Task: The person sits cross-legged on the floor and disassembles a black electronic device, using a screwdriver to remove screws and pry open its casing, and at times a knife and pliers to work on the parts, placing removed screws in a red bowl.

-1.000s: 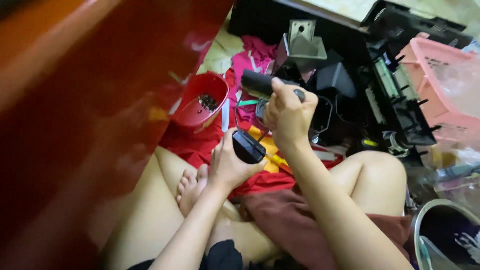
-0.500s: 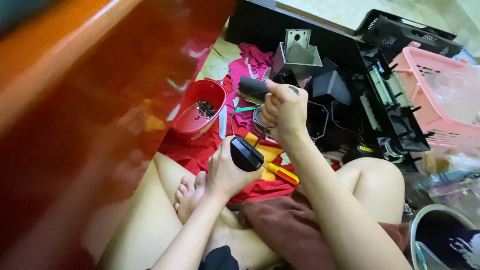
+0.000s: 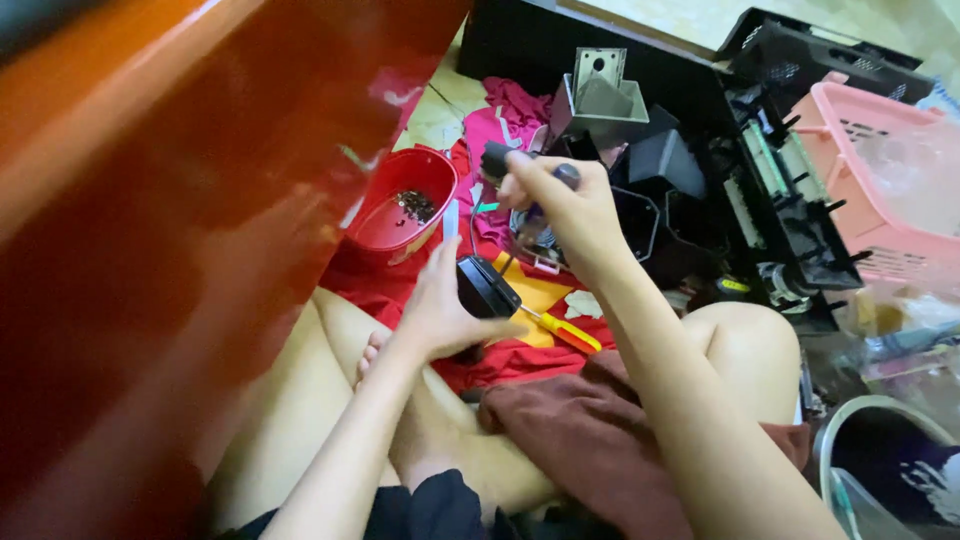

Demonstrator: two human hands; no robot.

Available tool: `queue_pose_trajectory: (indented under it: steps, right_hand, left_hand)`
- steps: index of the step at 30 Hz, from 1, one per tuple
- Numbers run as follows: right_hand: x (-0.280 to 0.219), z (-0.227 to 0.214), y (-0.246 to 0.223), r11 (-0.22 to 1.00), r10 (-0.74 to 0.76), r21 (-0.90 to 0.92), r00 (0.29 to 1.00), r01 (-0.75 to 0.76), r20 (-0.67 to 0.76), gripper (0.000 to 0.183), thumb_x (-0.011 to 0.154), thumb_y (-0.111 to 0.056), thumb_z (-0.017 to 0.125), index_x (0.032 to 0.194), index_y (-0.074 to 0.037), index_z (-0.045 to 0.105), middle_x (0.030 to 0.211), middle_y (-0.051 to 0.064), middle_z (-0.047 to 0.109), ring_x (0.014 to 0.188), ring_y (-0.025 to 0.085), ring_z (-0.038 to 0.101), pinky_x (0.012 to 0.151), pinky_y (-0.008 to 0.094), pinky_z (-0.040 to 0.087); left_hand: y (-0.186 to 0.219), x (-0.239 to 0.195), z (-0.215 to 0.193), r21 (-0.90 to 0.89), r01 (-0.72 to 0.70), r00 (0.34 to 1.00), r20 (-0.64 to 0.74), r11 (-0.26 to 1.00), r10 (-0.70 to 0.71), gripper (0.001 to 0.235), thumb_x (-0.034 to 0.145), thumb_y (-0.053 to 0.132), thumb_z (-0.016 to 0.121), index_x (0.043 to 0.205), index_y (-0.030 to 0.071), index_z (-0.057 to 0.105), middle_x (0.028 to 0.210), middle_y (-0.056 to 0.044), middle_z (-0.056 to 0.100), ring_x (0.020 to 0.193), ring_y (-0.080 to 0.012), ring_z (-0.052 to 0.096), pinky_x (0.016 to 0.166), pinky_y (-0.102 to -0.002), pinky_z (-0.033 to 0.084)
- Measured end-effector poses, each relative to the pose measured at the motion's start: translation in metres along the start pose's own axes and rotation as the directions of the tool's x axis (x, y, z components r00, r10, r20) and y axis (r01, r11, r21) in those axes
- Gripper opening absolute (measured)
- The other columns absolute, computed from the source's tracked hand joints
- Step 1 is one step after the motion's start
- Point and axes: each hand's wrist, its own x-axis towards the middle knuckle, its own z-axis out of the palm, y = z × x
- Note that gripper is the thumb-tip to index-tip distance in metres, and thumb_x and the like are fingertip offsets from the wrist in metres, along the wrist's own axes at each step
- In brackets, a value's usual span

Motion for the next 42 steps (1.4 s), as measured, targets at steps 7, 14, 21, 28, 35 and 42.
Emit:
queue_pose_trajectory:
  steps: [7,14,21,28,35,42]
  right_hand:
    - [-0.011,-0.019,0.009,0.994,-0.053,-0.087,0.991,0.064,0.127,0.023,0.081,-0.027,0.066,0.098,-0.012,0.065,0.079,0.004,0.064,0.076,0.010,0.058,0.070,0.024,0.047]
    - [-0.052,-0.077,0.070,0.953,0.285,0.140,0.953,-0.269,-0.105,0.051,0.088,-0.048,0.031,0.103,-0.008,0.058,0.085,0.004,0.065,0.078,0.014,0.061,0.062,0.023,0.043]
    - [-0.120,-0.083,0.112,0.738,0.623,0.380,0.780,-0.558,-0.064,0.037,0.088,-0.033,0.047,0.097,0.000,0.062,0.086,0.019,0.066,0.074,0.029,0.066,0.062,0.033,0.052]
    - [-0.118,-0.074,0.088,0.720,0.602,0.396,0.797,-0.570,0.054,0.030,0.088,-0.020,0.045,0.090,0.006,0.061,0.075,0.014,0.062,0.063,0.020,0.058,0.059,0.026,0.043]
    - [-0.122,-0.045,0.105,0.710,0.619,0.380,0.783,-0.593,0.066,0.025,0.086,-0.017,0.051,0.087,0.005,0.062,0.072,0.016,0.063,0.059,0.020,0.060,0.056,0.027,0.048]
    - [-0.124,-0.011,0.116,0.724,0.588,0.369,0.801,-0.582,0.110,0.022,0.084,-0.010,0.055,0.097,0.006,0.060,0.073,0.020,0.062,0.060,0.022,0.064,0.052,0.032,0.056]
  left_hand:
    - [0.043,0.013,-0.017,-0.381,-0.486,0.874,-0.200,0.787,0.443,0.050,0.065,0.007,0.073,0.111,0.008,0.052,0.107,-0.011,0.057,0.104,-0.0252,0.055,0.094,-0.039,0.041]
    - [0.074,0.034,0.021,-0.454,-0.282,0.958,-0.084,0.845,0.275,0.034,0.066,0.022,0.077,0.092,0.010,0.061,0.082,-0.004,0.061,0.075,-0.0121,0.061,0.070,-0.026,0.051]
    - [0.108,0.029,0.041,-0.378,-0.266,0.792,-0.611,0.887,-0.022,0.036,0.070,0.028,0.071,0.043,0.014,0.051,0.039,0.005,0.041,0.040,-0.0043,0.036,0.044,-0.020,0.028]
    - [0.131,-0.012,0.011,-0.585,-0.525,0.737,-0.676,0.619,-0.014,0.034,0.079,0.018,0.058,0.050,0.011,0.041,0.044,0.005,0.035,0.038,-0.0039,0.024,0.035,-0.019,0.021]
    - [0.072,-0.018,0.022,-0.433,-0.687,0.544,-0.839,0.584,0.018,0.043,0.086,0.018,0.051,0.047,0.011,0.034,0.038,0.001,0.027,0.034,-0.0060,0.027,0.037,-0.019,0.023]
    - [0.064,-0.034,0.036,-0.368,-0.541,0.585,-0.810,0.756,0.025,0.039,0.081,0.014,0.061,0.047,0.012,0.042,0.041,0.004,0.032,0.043,-0.0028,0.031,0.044,-0.017,0.026]
